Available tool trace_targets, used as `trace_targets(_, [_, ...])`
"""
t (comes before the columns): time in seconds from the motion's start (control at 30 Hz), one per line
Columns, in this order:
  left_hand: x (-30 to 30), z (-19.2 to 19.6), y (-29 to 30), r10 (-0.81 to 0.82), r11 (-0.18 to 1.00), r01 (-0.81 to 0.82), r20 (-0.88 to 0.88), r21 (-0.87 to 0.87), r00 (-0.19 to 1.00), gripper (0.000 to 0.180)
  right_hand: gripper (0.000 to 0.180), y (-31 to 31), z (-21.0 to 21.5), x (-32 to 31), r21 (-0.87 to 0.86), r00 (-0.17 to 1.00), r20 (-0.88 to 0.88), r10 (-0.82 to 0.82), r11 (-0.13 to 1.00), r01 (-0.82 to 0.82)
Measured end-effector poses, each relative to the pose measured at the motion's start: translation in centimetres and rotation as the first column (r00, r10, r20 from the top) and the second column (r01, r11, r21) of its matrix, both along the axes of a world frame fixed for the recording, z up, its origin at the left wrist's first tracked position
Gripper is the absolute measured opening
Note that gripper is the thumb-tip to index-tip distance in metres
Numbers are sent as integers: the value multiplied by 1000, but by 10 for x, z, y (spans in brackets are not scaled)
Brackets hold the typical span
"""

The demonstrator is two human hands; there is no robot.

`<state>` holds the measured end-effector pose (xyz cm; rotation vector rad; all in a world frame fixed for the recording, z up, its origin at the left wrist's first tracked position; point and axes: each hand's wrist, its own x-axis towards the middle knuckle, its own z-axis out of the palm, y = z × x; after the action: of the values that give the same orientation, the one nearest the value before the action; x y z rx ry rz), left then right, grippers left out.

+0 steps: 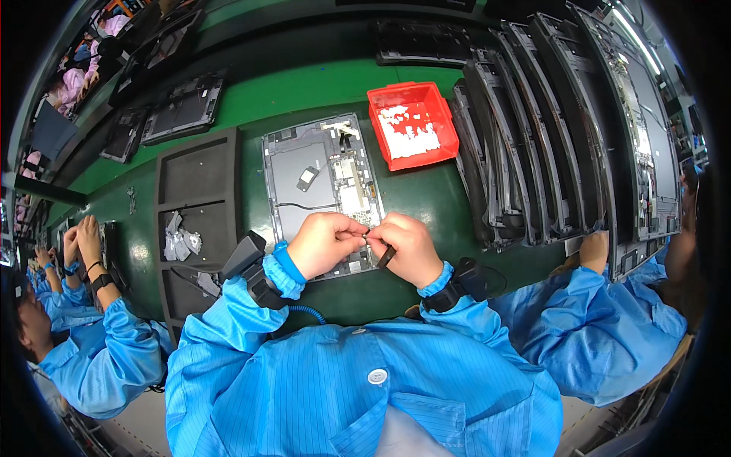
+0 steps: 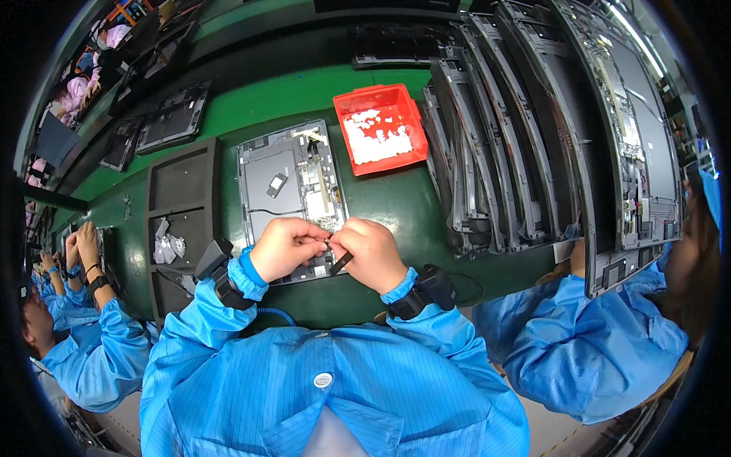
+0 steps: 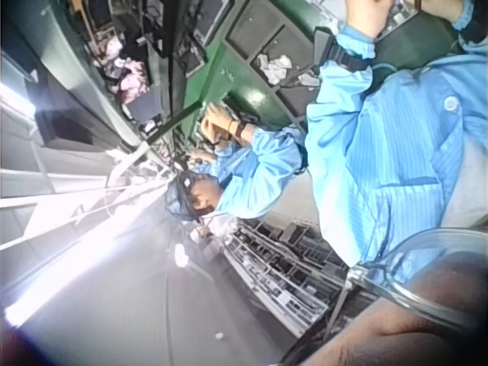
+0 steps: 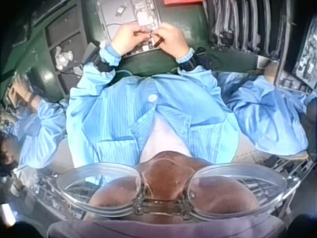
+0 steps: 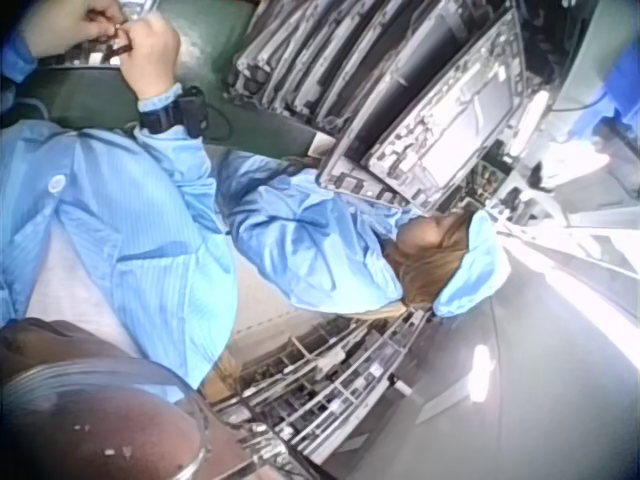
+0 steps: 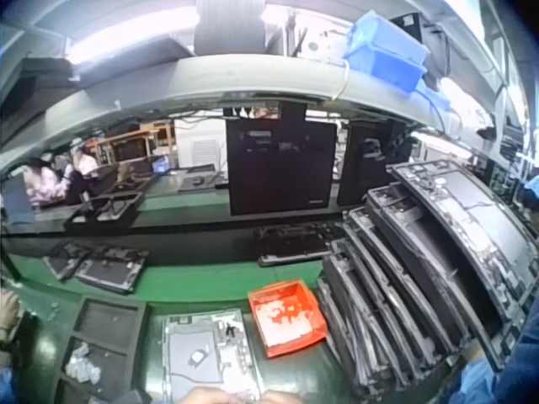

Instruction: The person assembles internal components into a laptop chassis by hand, connecting cables and securing them with screws using tweezers and a stylus pen.

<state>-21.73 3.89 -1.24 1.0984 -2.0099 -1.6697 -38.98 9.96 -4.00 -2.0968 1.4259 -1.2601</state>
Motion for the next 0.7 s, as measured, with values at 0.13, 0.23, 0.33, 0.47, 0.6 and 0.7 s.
trace_targets(0.13, [0,-9,1,18,995,-24,-58,-92,998,16,11,-4,7,0,-86,995,-90,34,995,-42])
trace_targets(0.23, [1,-9,1,24,999,-26,-42,-34,999,14,13,-10,10,-2,-100,988,-129,85,990,-98])
trace_targets(0.33, [1,-9,0,55,997,-54,-16,61,998,14,14,-18,18,-12,-25,999,17,-34,999,35])
trace_targets(0.47, [-1,-10,1,27,980,-36,-45,-195,999,10,13,-57,23,-25,-81,861,52,-506,857,509])
trace_targets(0.6, [-4,-11,4,-3,907,-25,-64,-421,998,10,15,-85,13,-30,-29,800,-72,-596,803,596])
trace_targets(0.7, [-2,-10,4,-23,851,-8,-52,-524,998,10,8,-79,24,-28,-102,789,-117,-604,797,595])
